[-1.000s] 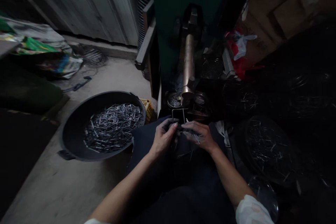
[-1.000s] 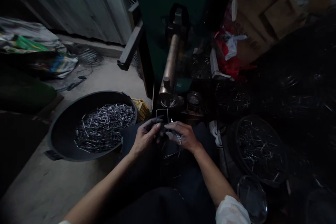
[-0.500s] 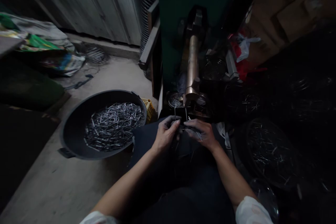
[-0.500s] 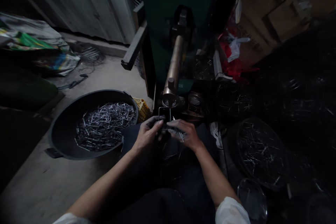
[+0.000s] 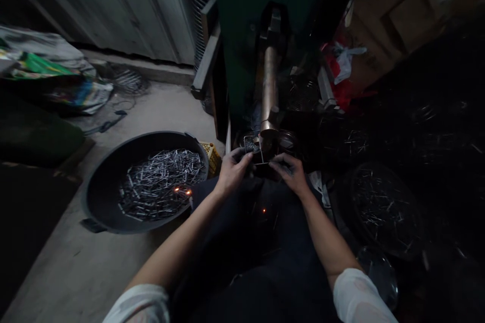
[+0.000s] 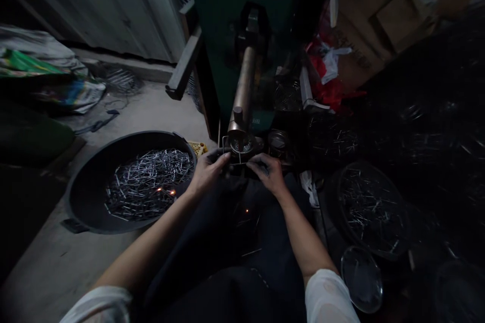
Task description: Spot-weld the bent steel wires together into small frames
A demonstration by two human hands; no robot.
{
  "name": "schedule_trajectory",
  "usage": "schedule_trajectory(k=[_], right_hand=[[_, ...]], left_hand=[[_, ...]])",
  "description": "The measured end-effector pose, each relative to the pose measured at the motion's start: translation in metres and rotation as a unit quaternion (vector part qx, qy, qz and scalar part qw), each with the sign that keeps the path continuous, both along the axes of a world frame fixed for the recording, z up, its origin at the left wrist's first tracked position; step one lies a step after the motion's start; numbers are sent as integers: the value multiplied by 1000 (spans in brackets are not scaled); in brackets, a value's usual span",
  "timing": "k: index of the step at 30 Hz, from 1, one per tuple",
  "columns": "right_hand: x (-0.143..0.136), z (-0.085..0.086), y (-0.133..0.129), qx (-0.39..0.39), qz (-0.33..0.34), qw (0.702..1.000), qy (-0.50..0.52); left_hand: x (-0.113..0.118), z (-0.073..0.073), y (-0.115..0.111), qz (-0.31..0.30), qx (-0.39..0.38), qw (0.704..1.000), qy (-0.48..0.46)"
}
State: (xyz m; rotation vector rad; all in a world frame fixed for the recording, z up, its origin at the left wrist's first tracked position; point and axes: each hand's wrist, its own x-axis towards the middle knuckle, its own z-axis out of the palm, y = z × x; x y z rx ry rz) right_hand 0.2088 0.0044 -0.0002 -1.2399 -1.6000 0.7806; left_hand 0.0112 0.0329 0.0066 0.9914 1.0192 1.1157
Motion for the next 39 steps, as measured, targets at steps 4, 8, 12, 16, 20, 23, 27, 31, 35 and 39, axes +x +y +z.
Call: schedule_trajectory(k=[4, 8, 12, 16, 20, 23, 27, 31, 35, 39], right_hand=[[-1, 5, 10, -25, -3, 1000, 19], [-4, 8, 19, -31, -15, 999, 25], [-6, 6, 27, -26, -22, 999, 26], [-6, 2, 30, -34, -31, 998, 52], [3, -4, 18, -76, -34, 990, 118], [16, -10, -3, -134, -30, 972, 192], [43, -20, -42, -210, -77, 946, 236], [69, -29, -74, -255, -105, 949, 152], [72, -31, -83, -286, -67, 956, -28], [63, -30, -82, -249, -34, 942, -220]], left_hand=[[4, -2, 14, 0, 15, 1000, -19], [5, -1, 23, -3, 3, 1000, -22], [6, 1, 30, -3, -6, 999, -37], [9, -2, 35, 17, -29, 998, -57], [13, -1, 31, 28, -35, 997, -59], [4, -3, 24, 51, -33, 996, -65], [-48, -19, 12, 154, -45, 983, -90], [-108, -42, -8, 318, -105, 933, -133], [-97, -48, -55, 178, -44, 980, 79], [-34, -51, -108, -238, 188, 867, 396]])
